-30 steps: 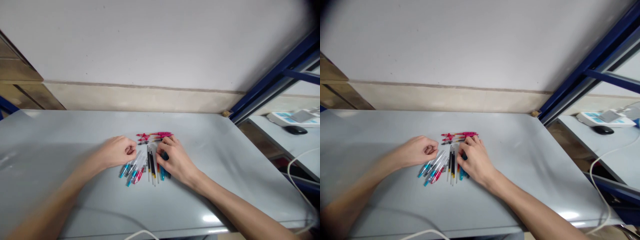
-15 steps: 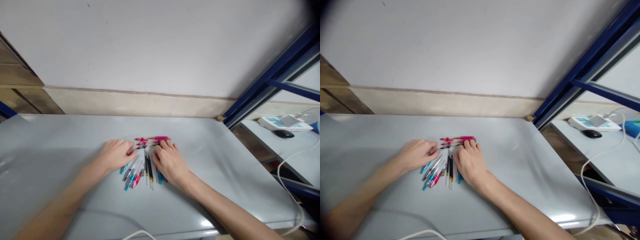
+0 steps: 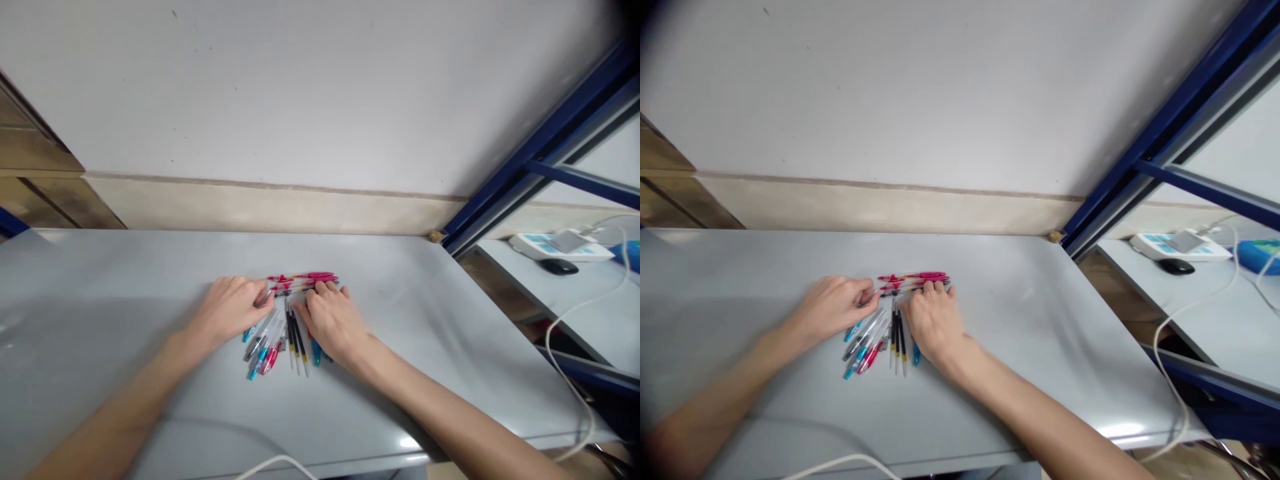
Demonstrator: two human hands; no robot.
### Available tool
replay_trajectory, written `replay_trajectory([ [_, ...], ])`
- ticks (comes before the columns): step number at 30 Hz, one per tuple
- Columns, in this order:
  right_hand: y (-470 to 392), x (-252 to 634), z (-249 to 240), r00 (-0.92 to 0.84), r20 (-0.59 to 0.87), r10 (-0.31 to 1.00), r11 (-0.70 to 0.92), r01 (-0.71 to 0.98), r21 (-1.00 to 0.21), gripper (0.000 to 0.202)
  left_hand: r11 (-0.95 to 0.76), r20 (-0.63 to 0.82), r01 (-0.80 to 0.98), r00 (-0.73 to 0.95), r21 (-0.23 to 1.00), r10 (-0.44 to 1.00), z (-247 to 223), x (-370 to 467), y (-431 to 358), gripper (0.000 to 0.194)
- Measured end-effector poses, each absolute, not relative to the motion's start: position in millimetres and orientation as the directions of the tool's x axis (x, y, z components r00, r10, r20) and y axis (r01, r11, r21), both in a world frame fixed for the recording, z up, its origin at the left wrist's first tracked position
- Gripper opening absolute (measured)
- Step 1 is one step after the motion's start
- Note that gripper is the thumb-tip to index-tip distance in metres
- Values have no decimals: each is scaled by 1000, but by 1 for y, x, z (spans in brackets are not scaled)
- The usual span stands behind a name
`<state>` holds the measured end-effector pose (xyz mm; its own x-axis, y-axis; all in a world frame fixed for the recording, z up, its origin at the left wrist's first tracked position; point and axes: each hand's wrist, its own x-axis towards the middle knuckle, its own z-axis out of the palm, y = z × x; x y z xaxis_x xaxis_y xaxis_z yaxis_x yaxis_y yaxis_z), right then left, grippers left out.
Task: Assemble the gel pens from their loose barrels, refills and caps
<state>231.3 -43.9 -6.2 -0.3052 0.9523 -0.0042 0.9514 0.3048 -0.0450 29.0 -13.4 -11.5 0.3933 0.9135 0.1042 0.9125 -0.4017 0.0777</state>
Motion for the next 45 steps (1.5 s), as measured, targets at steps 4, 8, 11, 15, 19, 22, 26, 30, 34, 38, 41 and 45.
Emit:
replay_trajectory([
  [4,-38,230,-2,-325,-93,941,324,946,-22,27,-400,119,909,387,118,914,-13,28,-13,29],
  [8,-31,229,2,-316,-119,941,313,949,-42,25,-383,133,909,364,167,922,-13,28,-12,27],
  [11,-30,227,5,-295,-104,950,291,955,-54,32,-391,148,903,368,178,918,-12,29,-13,27],
  [15,-40,225,3,-290,-34,956,290,957,-11,38,-429,168,888,403,164,899,-12,27,-13,26],
  [19,-46,224,-1,-339,-33,940,340,938,73,28,-441,173,887,416,141,893,-11,26,-14,26],
  [22,-44,223,-1,-327,-59,943,331,941,75,25,-442,153,891,424,103,892,-10,26,-13,27],
  [26,-36,225,1,-315,-55,947,315,949,-9,23,-463,137,883,450,83,883,-8,24,-13,27],
  [30,-28,231,3,-270,-4,963,267,952,-153,18,-459,145,884,444,89,884,-8,23,-13,26],
  [34,-22,242,3,-214,25,976,207,898,-388,27,-429,177,899,410,88,895,-7,24,-13,28],
  [38,-13,261,1,-128,5,992,91,677,-730,29,-422,222,899,391,113,893,-6,27,-16,27],
  [41,-5,273,-1,-69,10,998,35,379,-925,31,-477,287,862,420,172,861,-9,27,-18,28],
  [45,-1,280,-5,13,-65,998,-65,-22,-998,36,-581,453,787,449,208,770,-17,24,-18,29],
])
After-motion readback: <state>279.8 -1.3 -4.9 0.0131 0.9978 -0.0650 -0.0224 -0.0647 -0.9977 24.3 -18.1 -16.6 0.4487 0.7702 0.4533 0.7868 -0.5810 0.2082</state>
